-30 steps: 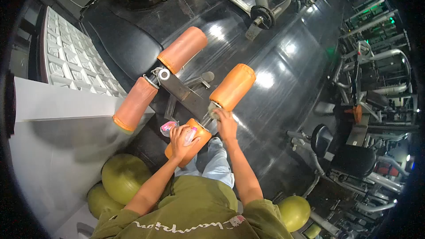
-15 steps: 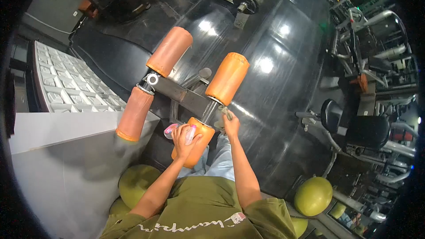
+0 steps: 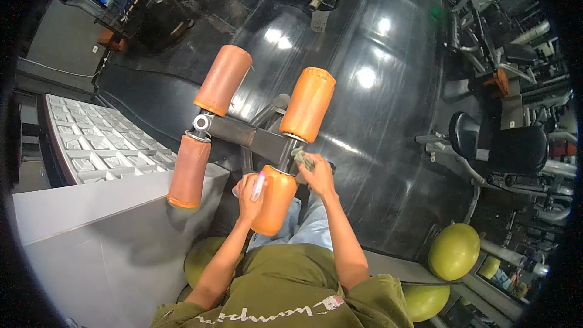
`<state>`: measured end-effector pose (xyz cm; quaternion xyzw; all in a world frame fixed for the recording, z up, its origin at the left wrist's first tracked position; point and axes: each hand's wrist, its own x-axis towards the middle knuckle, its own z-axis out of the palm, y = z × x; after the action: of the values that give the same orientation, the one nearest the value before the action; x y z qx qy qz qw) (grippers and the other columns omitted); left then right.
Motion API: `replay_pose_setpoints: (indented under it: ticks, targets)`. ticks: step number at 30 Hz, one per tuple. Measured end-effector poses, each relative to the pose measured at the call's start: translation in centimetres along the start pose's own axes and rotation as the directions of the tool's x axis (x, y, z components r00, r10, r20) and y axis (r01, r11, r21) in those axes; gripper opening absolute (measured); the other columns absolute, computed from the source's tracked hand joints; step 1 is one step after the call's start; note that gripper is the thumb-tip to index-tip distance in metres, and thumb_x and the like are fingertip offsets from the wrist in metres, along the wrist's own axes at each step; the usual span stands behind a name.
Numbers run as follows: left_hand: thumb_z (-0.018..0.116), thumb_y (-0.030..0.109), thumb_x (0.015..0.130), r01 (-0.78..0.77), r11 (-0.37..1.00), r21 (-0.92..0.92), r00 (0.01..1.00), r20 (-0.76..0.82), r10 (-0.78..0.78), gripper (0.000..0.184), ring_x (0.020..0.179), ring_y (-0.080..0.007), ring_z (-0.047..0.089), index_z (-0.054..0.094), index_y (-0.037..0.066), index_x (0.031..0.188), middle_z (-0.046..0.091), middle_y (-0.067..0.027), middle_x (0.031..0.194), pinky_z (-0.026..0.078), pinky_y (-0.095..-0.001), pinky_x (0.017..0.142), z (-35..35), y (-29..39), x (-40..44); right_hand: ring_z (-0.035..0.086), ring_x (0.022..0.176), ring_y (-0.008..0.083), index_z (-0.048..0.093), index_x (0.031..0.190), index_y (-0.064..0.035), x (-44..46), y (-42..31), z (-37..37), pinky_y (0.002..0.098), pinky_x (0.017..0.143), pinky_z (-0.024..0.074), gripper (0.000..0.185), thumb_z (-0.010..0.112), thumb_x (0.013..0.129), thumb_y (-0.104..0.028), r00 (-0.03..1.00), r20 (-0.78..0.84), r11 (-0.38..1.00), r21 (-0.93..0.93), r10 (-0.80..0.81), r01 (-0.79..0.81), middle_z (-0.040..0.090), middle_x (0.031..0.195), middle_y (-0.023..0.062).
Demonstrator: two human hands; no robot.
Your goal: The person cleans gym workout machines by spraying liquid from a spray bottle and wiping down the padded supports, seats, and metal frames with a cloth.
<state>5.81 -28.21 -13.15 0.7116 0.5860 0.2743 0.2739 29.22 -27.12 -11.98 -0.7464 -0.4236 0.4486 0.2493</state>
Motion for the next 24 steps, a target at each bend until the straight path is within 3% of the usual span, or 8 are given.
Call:
replay_pose_setpoints:
  ticks: [3, 4, 8, 13, 17, 19, 21, 24]
  targets:
    - [0.069, 0.022, 0.091, 0.105, 0.978, -0.180, 0.992, 0.093, -0.089, 0.025, 0.094, -0.0393, 0.062, 0.062, 0.003, 0.106, 0.063, -0.0155, 0.103, 0.048, -0.0468, 0.083, -2.2, -0.9, 1.3, 0.067, 0.102, 0.0323, 0.071, 0.112, -0.0086, 0.8, -1.6, 0.4, 0.0417, 0.087, 0.0534, 0.033, 0.071, 0.081, -0.018, 0.924, -0.122, 0.922, -0.190, -0.364, 0.338, 0.067, 0.115, 0.0079]
    - [0.070, 0.022, 0.092, 0.057, 0.982, -0.182, 0.997, 0.067, -0.045, 0.024, 0.087, -0.0405, 0.065, 0.064, 0.003, 0.105, 0.066, -0.0161, 0.099, 0.052, -0.0436, 0.074, -3.0, -1.0, 1.7, 0.066, 0.099, 0.0326, 0.071, 0.109, -0.0109, 1.3, -1.8, 0.7, 0.0444, 0.085, 0.0541, 0.030, 0.072, 0.079, -0.016, 0.908, -0.046, 0.880, -0.273, -0.417, 0.390, 0.066, 0.114, 0.0044]
    - [0.072, 0.023, 0.090, 0.080, 0.983, -0.167, 0.989, 0.137, -0.058, 0.025, 0.088, -0.0343, 0.068, 0.068, 0.006, 0.106, 0.069, -0.0119, 0.098, 0.053, -0.0390, 0.073, -5.4, -2.0, 2.8, 0.067, 0.095, 0.0320, 0.070, 0.105, -0.0091, 2.9, -2.6, 2.9, 0.0446, 0.080, 0.0550, 0.031, 0.073, 0.075, -0.016, 0.901, 0.009, 0.798, -0.459, -0.434, 0.389, 0.064, 0.104, 0.0050]
    - [0.073, 0.019, 0.089, 0.077, 0.974, -0.212, 0.996, 0.059, -0.066, 0.019, 0.084, -0.0333, 0.069, 0.070, 0.005, 0.102, 0.070, -0.0120, 0.094, 0.052, -0.0363, 0.070, -8.5, -2.2, 4.3, 0.068, 0.093, 0.0308, 0.070, 0.105, -0.0098, 5.2, -4.1, 4.4, 0.0442, 0.079, 0.0551, 0.031, 0.075, 0.075, -0.017, 0.901, 0.120, 0.721, -0.560, -0.416, 0.408, 0.065, 0.105, 0.0062]
    - [0.074, 0.017, 0.086, 0.176, 0.960, -0.217, 0.978, 0.150, -0.145, 0.016, 0.080, -0.0325, 0.068, 0.071, 0.005, 0.095, 0.070, -0.0107, 0.084, 0.052, -0.0371, 0.068, -10.4, -2.7, 5.7, 0.070, 0.090, 0.0283, 0.068, 0.094, -0.0062, 8.1, -5.3, 7.2, 0.0406, 0.076, 0.0567, 0.023, 0.075, 0.073, -0.014, 0.863, 0.219, 0.590, -0.651, -0.456, 0.477, 0.066, 0.099, 0.0109]
    - [0.074, 0.020, 0.084, -0.124, 0.992, -0.017, 0.992, 0.029, 0.124, 0.014, 0.076, -0.0322, 0.065, 0.070, 0.006, 0.085, 0.068, -0.0105, 0.077, 0.048, -0.0421, 0.068, -11.0, -3.7, 6.8, 0.070, 0.091, 0.0271, 0.069, 0.090, -0.0076, 9.8, -4.9, 9.5, 0.0400, 0.073, 0.0575, 0.016, 0.072, 0.075, -0.013, 0.851, 0.227, 0.524, -0.704, -0.473, 0.479, 0.067, 0.098, 0.0102]
    - [0.073, 0.027, 0.085, -0.098, 0.993, 0.058, 0.995, 0.014, 0.097, 0.021, 0.074, -0.0317, 0.062, 0.068, 0.008, 0.078, 0.065, -0.0096, 0.072, 0.042, -0.0444, 0.069, -11.7, -4.4, 7.7, 0.071, 0.091, 0.0267, 0.071, 0.089, -0.0083, 11.1, -4.8, 11.7, 0.0392, 0.071, 0.0582, 0.011, 0.068, 0.079, -0.013, 0.863, 0.247, 0.494, -0.737, -0.440, 0.462, 0.067, 0.098, 0.0095]
    - [0.072, 0.028, 0.086, -0.137, 0.984, 0.114, 0.988, -0.058, 0.144, 0.022, 0.071, -0.0338, 0.062, 0.067, 0.007, 0.079, 0.065, -0.0113, 0.072, 0.043, -0.0449, 0.066, -12.7, -5.5, 8.8, 0.072, 0.088, 0.0267, 0.072, 0.090, -0.0088, 11.9, -4.9, 12.8, 0.0387, 0.071, 0.0588, 0.011, 0.065, 0.082, -0.012, 0.862, 0.259, 0.416, -0.791, -0.435, 0.448, 0.068, 0.100, 0.0093]
